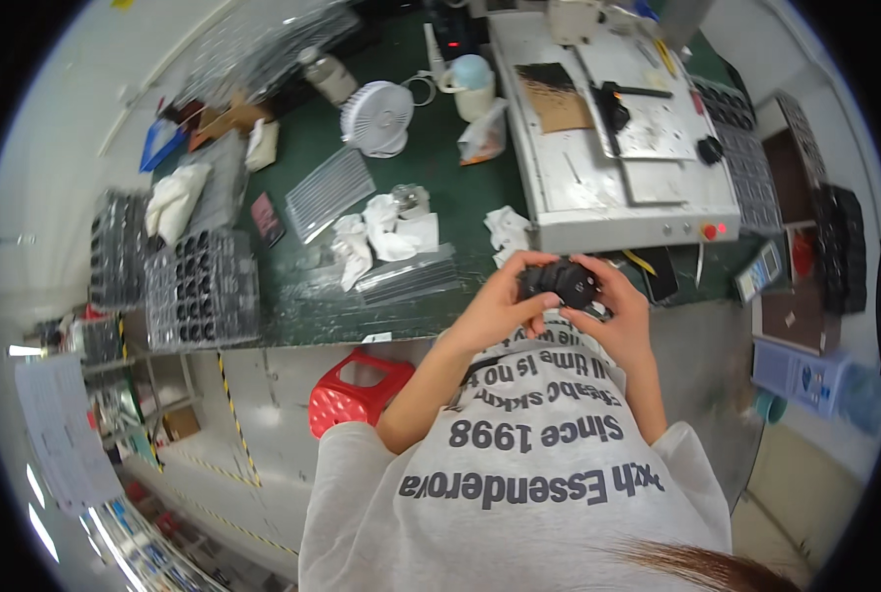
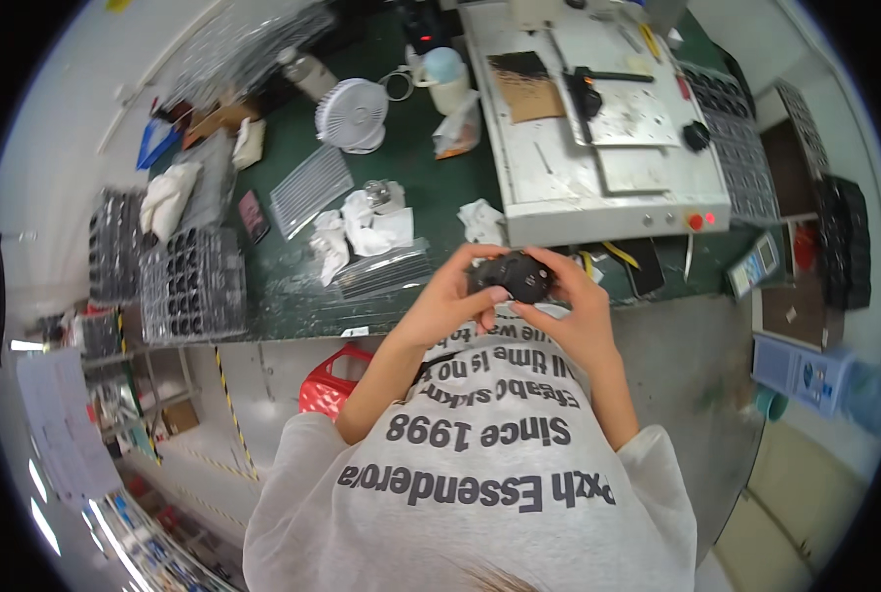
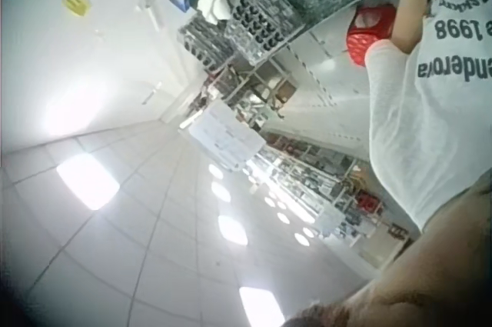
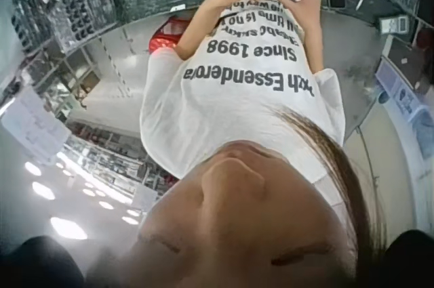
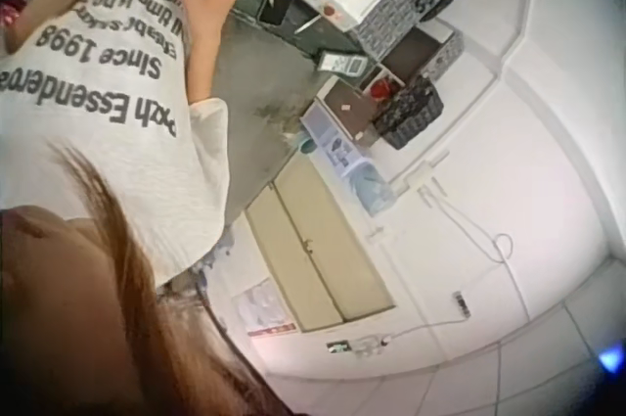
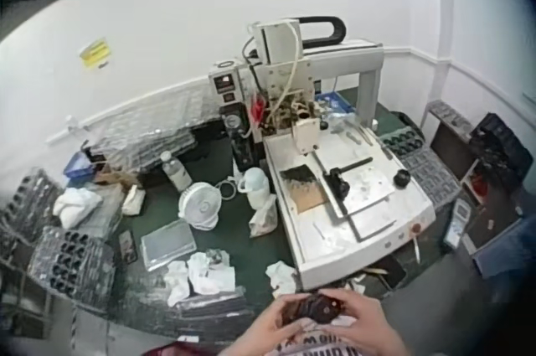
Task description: The person places black components into a machine fixture, wipes parts using tissues and liquid from a bottle, and picks up a phone before stepping away from the workbench.
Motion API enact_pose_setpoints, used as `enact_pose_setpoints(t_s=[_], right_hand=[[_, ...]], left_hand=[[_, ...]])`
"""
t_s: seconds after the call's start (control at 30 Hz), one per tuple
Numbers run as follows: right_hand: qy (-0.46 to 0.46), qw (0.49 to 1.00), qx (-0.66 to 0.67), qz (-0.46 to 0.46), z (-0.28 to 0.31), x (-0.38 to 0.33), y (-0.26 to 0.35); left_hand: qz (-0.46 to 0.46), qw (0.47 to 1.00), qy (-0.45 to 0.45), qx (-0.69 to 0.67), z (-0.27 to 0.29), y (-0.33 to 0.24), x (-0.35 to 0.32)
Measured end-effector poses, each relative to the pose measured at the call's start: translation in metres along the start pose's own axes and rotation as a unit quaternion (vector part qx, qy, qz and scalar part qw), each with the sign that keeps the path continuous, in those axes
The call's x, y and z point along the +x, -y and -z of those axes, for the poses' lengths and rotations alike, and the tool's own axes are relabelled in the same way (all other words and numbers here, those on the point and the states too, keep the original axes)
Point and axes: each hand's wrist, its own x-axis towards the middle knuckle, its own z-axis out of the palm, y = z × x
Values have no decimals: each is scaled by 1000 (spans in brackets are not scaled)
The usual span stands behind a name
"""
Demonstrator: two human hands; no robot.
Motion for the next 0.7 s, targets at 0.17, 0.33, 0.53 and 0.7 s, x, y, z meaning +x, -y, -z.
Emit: enact_pose_setpoints(t_s=[0.17, 0.33, 0.53, 0.7], right_hand=[[22, 999, -39, -25, -8, -1, 5], [68, 988, -134, -21, -12, 5, 7], [111, 969, -204, 89, -18, 7, 2], [158, 960, -204, 109, -30, 15, 0]], left_hand=[[16, 1000, 7, 6, 3, 5, -11], [50, 997, -14, 52, 8, 16, -14], [31, 996, -73, 50, 10, 26, -16], [-14, 981, -180, 64, 22, 40, -9]])
